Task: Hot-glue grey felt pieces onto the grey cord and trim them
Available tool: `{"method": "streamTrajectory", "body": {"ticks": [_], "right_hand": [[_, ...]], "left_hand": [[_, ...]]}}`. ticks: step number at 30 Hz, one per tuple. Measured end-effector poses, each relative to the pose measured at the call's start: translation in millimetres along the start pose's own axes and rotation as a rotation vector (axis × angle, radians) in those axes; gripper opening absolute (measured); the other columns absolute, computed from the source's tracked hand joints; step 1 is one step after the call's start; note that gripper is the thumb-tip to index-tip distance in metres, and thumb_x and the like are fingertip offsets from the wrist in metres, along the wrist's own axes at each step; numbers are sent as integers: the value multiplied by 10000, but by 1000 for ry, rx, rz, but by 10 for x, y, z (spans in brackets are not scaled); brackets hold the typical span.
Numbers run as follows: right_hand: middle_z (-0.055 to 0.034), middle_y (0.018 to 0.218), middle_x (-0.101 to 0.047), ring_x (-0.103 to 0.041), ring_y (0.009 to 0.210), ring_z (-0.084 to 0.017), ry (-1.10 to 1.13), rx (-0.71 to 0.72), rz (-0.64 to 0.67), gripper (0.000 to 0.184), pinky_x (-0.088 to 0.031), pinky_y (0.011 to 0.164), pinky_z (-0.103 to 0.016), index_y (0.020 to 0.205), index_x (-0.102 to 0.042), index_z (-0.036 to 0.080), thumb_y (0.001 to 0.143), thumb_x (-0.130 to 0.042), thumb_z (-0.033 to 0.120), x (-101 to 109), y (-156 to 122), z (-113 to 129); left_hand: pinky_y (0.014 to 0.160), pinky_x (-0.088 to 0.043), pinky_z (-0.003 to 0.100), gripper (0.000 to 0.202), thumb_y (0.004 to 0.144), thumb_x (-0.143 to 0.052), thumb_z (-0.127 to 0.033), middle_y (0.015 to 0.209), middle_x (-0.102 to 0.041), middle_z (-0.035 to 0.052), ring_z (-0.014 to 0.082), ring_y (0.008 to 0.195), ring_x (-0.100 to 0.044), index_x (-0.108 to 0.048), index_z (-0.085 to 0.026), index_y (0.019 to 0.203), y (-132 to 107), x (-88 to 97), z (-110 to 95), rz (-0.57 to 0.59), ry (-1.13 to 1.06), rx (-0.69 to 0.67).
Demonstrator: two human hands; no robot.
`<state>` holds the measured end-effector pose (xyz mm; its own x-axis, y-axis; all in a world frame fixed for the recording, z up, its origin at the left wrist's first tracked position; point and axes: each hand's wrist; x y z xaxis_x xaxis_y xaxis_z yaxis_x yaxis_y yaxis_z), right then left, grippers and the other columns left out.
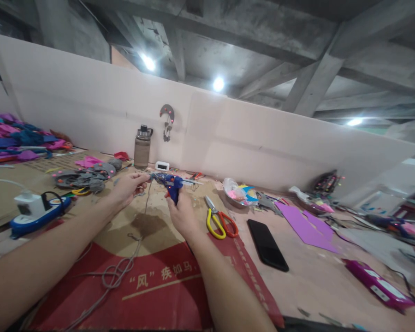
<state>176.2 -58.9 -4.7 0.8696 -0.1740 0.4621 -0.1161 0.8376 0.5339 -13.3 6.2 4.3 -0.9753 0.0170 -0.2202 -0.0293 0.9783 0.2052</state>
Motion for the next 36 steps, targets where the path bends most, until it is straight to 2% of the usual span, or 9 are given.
{"method": "streamTrajectory", "body": {"ticks": [6,17,27,36], "right_hand": [[-29,807,-590,-548,722,-170,-21,-17,-37,234,-423,679,-287,1016,-510,194,791,-482,248,15,5,19],[-45,852,-597,-563,753,-181,-42,-15,-36,237,-437,690,-301,1020,-514,193,794,-482,256,-13,5,-8],[-48,857,-600,-561,777,-192,-47,-21,-50,251,-440,722,-320,1031,-508,203,786,-492,256,-3,-6,20],[-57,870,-605,-569,787,-197,-83,-27,-53,287,-439,715,-313,1070,-503,200,791,-486,263,1,-12,33]], "left_hand": [[432,-286,195,300,578,-737,-367,666,-595,22,56,491,-450,-633,-116,703,-24,-15,-9,2,39,-15],[436,-286,189,317,578,-738,-376,684,-597,26,56,499,-447,-632,-110,714,-24,-20,-5,4,41,-15],[430,-277,192,291,568,-738,-368,548,-526,-4,65,476,-433,-627,-119,673,-14,-14,-4,18,34,-5],[426,-274,188,275,571,-734,-356,548,-520,-4,62,473,-422,-626,-121,666,-25,-25,-18,30,27,-2]]}}
Point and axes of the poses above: each hand's wrist, its own y-axis towards the middle knuckle, its own x-axis out of the back of the hand, z = x × y
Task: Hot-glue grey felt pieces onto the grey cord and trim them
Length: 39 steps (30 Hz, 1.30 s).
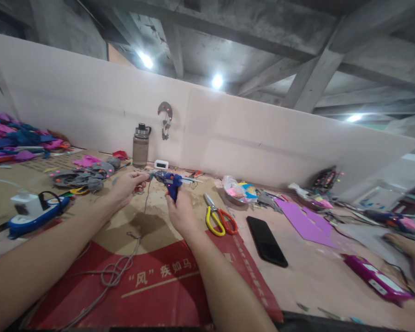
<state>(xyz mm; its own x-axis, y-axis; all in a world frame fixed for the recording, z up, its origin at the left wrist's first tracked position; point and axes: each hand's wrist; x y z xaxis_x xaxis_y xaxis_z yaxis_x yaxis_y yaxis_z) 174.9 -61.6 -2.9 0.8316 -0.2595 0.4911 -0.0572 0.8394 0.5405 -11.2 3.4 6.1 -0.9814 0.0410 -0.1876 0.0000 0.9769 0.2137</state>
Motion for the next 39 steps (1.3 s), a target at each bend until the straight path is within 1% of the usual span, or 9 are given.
{"method": "streamTrajectory", "body": {"ticks": [3,8,14,23,27,31,33,36,39], "right_hand": [[-55,862,-604,-570,806,-206,11,3,-12,277,-436,731,-316,1058,-510,209,788,-497,268,10,-10,26],[-52,855,-598,-571,776,-199,8,-2,18,287,-439,718,-318,1087,-491,203,807,-469,265,3,-23,32],[-65,840,-602,-572,840,-229,0,11,-32,315,-433,743,-326,1093,-512,212,779,-512,248,21,-12,69],[-68,871,-611,-575,798,-212,-32,3,-4,318,-437,719,-314,1109,-499,204,796,-488,262,28,-22,67],[-82,897,-622,-578,809,-212,-62,8,-13,280,-440,730,-310,1071,-515,197,798,-484,247,39,-18,83],[-105,933,-629,-590,838,-228,-129,1,-14,319,-450,746,-328,1132,-497,178,826,-451,257,31,-40,118],[-131,963,-627,-594,874,-246,-183,1,-10,335,-452,767,-350,1151,-485,148,842,-423,263,27,-54,136],[-154,988,-622,-592,922,-257,-203,2,-28,326,-454,793,-364,1130,-494,127,843,-413,260,36,-53,138],[-112,959,-630,-612,821,-213,-91,-49,-65,308,-475,729,-329,1104,-500,164,816,-440,254,42,2,45]], "left_hand": [[426,-268,189,272,572,-730,-353,538,-518,-7,61,465,-417,-624,-121,669,-7,-4,-6,-7,5,0],[433,-270,195,293,579,-727,-379,512,-508,-12,63,454,-424,-624,-120,666,1,1,0,-17,20,4],[434,-272,198,281,571,-733,-361,543,-523,-8,64,473,-431,-632,-120,674,0,-3,2,-8,7,3],[431,-275,195,281,561,-740,-361,557,-537,1,66,480,-435,-635,-122,669,16,2,11,-11,6,2],[426,-278,195,276,575,-731,-364,535,-522,-5,65,469,-427,-635,-122,665,5,-6,-1,-5,14,-1],[426,-293,185,277,588,-720,-369,537,-527,-10,63,464,-436,-630,-122,677,-6,-8,-3,3,45,-17],[426,-309,188,268,597,-713,-367,523,-531,-14,69,455,-445,-630,-128,688,-3,-1,5,-18,107,-57],[418,-325,191,246,612,-704,-356,510,-539,-15,76,443,-455,-631,-138,698,17,21,23,-90,179,-109],[411,-330,180,242,609,-711,-346,523,-547,-10,71,445,-463,-626,-135,692,39,41,26,-108,102,-79]]}}
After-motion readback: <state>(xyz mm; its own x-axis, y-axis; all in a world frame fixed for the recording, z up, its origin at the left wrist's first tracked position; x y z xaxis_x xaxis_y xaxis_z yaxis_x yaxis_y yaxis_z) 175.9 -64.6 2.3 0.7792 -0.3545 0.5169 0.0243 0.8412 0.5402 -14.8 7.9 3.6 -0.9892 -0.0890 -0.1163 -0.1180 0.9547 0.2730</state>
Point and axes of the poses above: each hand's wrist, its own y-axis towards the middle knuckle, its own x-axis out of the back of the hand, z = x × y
